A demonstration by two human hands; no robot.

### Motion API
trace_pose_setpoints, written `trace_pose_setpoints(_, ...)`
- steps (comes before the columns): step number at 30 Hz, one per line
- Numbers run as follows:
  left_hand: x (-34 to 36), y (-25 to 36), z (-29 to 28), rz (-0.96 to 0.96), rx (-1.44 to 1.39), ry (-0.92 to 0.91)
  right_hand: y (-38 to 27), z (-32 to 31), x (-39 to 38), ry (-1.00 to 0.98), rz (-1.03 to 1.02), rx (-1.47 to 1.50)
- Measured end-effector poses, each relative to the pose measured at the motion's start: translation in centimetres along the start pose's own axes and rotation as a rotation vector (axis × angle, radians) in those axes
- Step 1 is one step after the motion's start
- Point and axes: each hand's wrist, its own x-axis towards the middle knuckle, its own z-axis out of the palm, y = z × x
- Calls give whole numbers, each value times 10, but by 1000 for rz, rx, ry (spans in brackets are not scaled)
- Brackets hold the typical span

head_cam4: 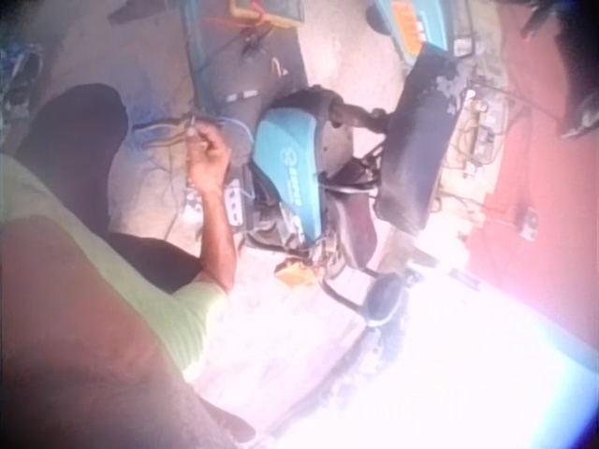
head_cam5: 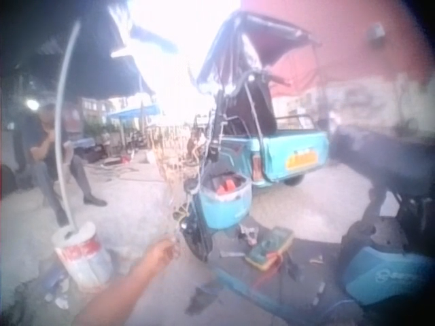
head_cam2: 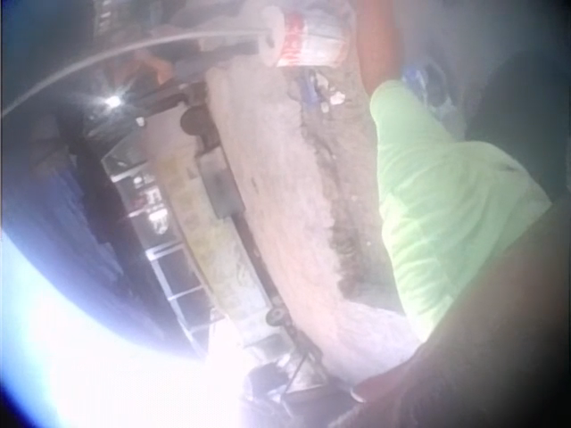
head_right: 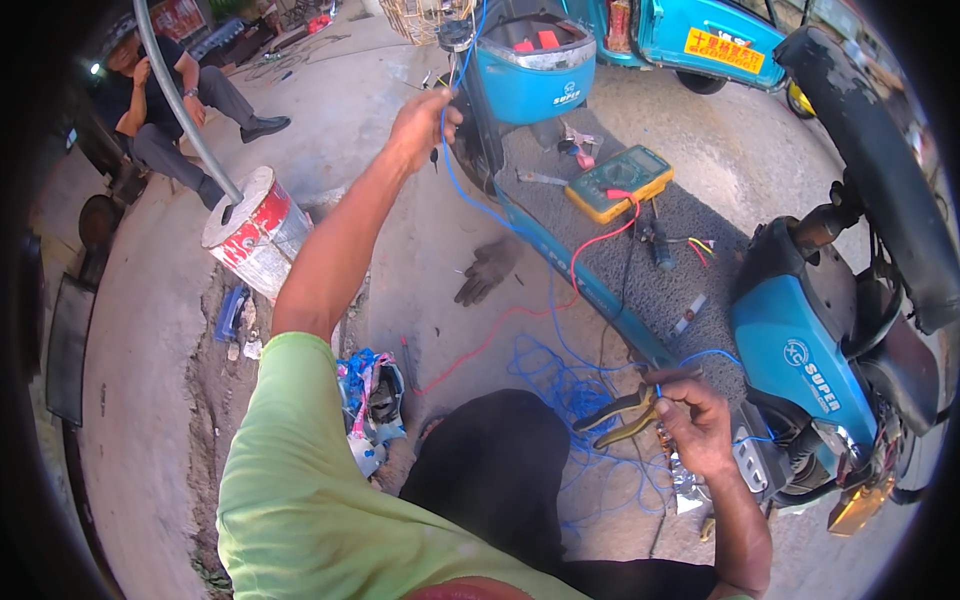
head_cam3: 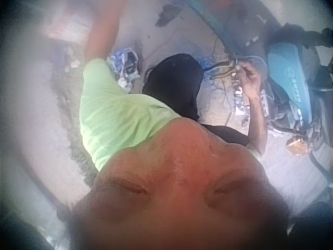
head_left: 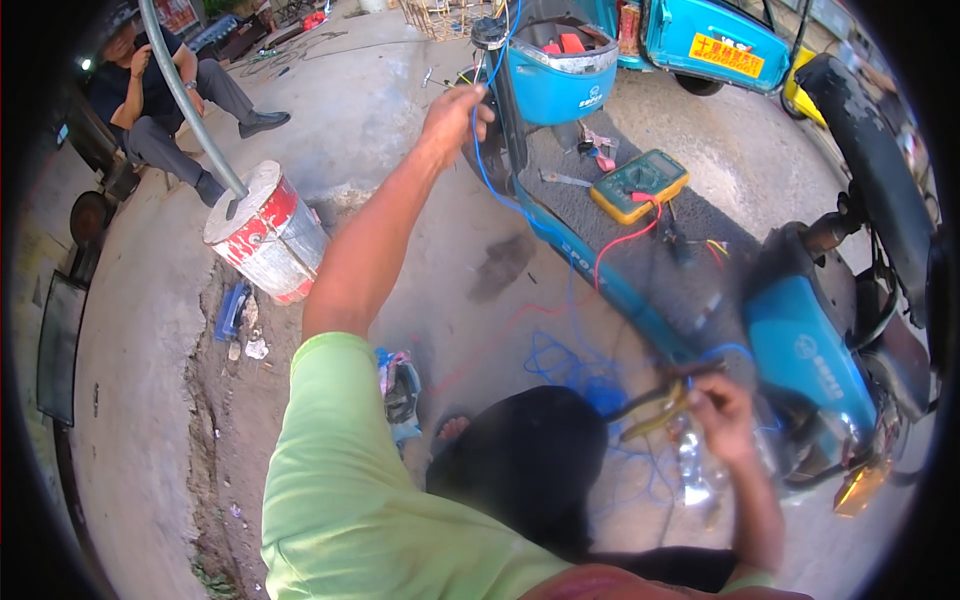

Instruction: The person repairs electrical components on a blue electric scooter by handling wires, using a multimeter to test connections, and manipulating internal wiring beneath the scooter's seat.

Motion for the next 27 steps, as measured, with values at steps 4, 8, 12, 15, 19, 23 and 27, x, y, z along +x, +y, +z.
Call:
trace_pose_setpoints(4,-51,-31,-8,-72,-167,-176,0,0,1,19,2,-4)
trace_pose_setpoints(8,-68,-32,-28,-85,-219,-198,6,0,3,20,1,18)
trace_pose_setpoints(12,-66,-8,-61,31,-432,-29,6,1,5,6,-6,34)
trace_pose_setpoints(15,-73,17,-71,-22,-329,-3,9,2,6,5,11,95)
trace_pose_setpoints(19,-78,30,-75,57,-324,31,12,0,7,7,20,63)
trace_pose_setpoints(23,-79,19,-78,-60,-236,13,13,0,6,0,4,62)
trace_pose_setpoints(27,-68,16,-95,6,-162,129,10,0,2,10,15,90)
